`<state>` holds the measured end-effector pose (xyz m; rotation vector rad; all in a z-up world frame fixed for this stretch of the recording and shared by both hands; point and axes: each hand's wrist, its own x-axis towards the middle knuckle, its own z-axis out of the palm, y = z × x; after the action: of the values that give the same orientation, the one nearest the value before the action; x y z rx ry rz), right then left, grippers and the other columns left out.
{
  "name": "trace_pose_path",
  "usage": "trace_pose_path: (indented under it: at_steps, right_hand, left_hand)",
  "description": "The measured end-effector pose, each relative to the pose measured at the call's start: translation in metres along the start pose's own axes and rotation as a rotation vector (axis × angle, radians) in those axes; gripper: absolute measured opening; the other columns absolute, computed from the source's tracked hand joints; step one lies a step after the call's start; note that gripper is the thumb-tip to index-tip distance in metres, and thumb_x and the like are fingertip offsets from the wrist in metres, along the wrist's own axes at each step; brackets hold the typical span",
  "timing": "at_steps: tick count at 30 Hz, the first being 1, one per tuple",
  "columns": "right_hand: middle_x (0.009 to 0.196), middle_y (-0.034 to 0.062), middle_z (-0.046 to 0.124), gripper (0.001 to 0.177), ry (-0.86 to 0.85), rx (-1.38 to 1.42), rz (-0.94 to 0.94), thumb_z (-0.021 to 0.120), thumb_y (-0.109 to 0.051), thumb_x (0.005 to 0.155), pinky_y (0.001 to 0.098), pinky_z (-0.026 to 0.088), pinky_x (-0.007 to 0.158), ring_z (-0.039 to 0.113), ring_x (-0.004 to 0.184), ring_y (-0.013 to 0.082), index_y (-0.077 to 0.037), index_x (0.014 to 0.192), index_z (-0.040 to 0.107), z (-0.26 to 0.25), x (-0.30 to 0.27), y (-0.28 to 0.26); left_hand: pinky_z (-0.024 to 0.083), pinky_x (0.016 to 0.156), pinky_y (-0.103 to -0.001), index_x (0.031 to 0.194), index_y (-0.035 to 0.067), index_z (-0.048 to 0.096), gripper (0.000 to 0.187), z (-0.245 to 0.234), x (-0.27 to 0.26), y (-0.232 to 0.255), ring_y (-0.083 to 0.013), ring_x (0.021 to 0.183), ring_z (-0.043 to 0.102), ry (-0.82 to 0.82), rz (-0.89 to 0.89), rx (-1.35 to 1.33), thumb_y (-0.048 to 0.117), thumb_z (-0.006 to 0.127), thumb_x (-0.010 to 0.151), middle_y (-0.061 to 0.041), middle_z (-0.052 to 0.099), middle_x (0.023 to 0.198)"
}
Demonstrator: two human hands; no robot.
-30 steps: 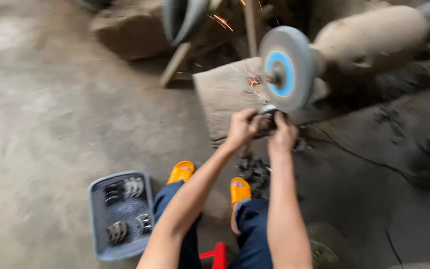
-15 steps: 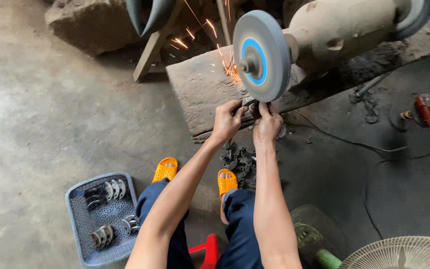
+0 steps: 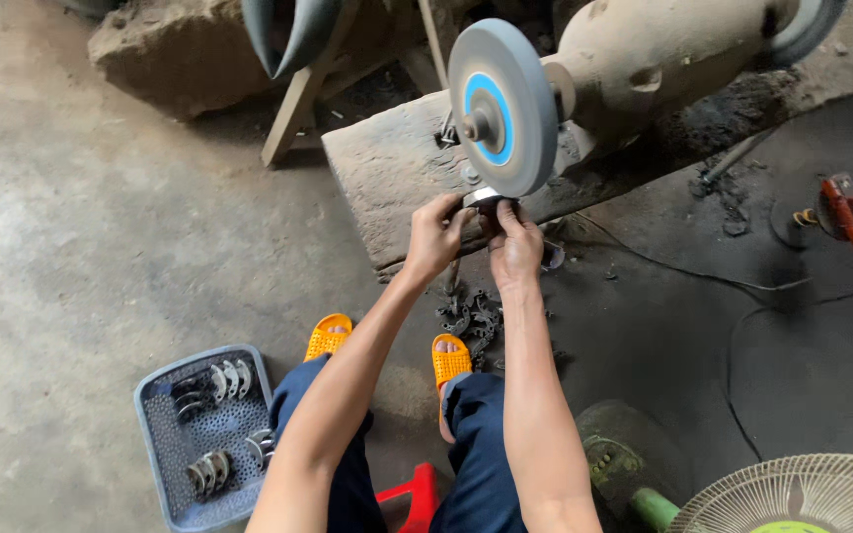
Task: The person sits on a low stool and uses a bench grinder to smooth the edges of small metal parts. They hold each part against the spinning wheel, generating sparks, then place the finished pieces into a plastic basket. The person repeats this process for several parts.
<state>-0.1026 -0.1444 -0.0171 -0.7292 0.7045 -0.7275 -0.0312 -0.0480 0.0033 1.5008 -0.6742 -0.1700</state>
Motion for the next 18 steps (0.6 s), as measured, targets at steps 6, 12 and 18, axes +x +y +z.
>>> trace_pose_path:
  at_steps: [6, 12, 18]
  right_hand:
    - [0.079, 0.0116, 0.065, 0.013, 0.082, 0.068, -0.085, 0.068, -0.014, 0.081, 0.0266, 0.056, 0.066, 0.065, 0.071, 0.0197, -0.005, 0.088, 0.062, 0.001, 0.009, -0.02]
    - [0.08, 0.0147, 0.066, 0.015, 0.043, -0.007, -0.079, 0.07, -0.013, 0.08, 0.0301, 0.058, 0.065, 0.066, 0.069, 0.0224, -0.004, 0.09, 0.064, -0.006, 0.017, 0.003]
    - [0.077, 0.0153, 0.065, 0.013, 0.094, 0.052, -0.104, 0.069, -0.012, 0.08, 0.029, 0.057, 0.061, 0.065, 0.067, 0.024, -0.004, 0.087, 0.062, -0.019, 0.028, 0.011]
  left_hand:
    - [0.05, 0.054, -0.036, 0.088, 0.001, 0.065, 0.007, 0.029, 0.009, 0.017, -0.0271, 0.064, 0.065, 0.009, -0.073, -0.082, 0.007, 0.062, 0.085, -0.017, 0.064, 0.068]
    - [0.049, 0.053, -0.034, 0.081, 0.008, 0.066, 0.004, 0.013, 0.004, 0.01, -0.0237, 0.062, 0.065, 0.082, -0.062, 0.047, 0.009, 0.068, 0.078, -0.011, 0.062, 0.061]
    - [0.049, 0.057, -0.031, 0.079, 0.007, 0.065, 0.003, 0.022, 0.005, 0.016, -0.0205, 0.061, 0.064, 0.102, -0.081, -0.025, 0.009, 0.067, 0.079, -0.011, 0.062, 0.059]
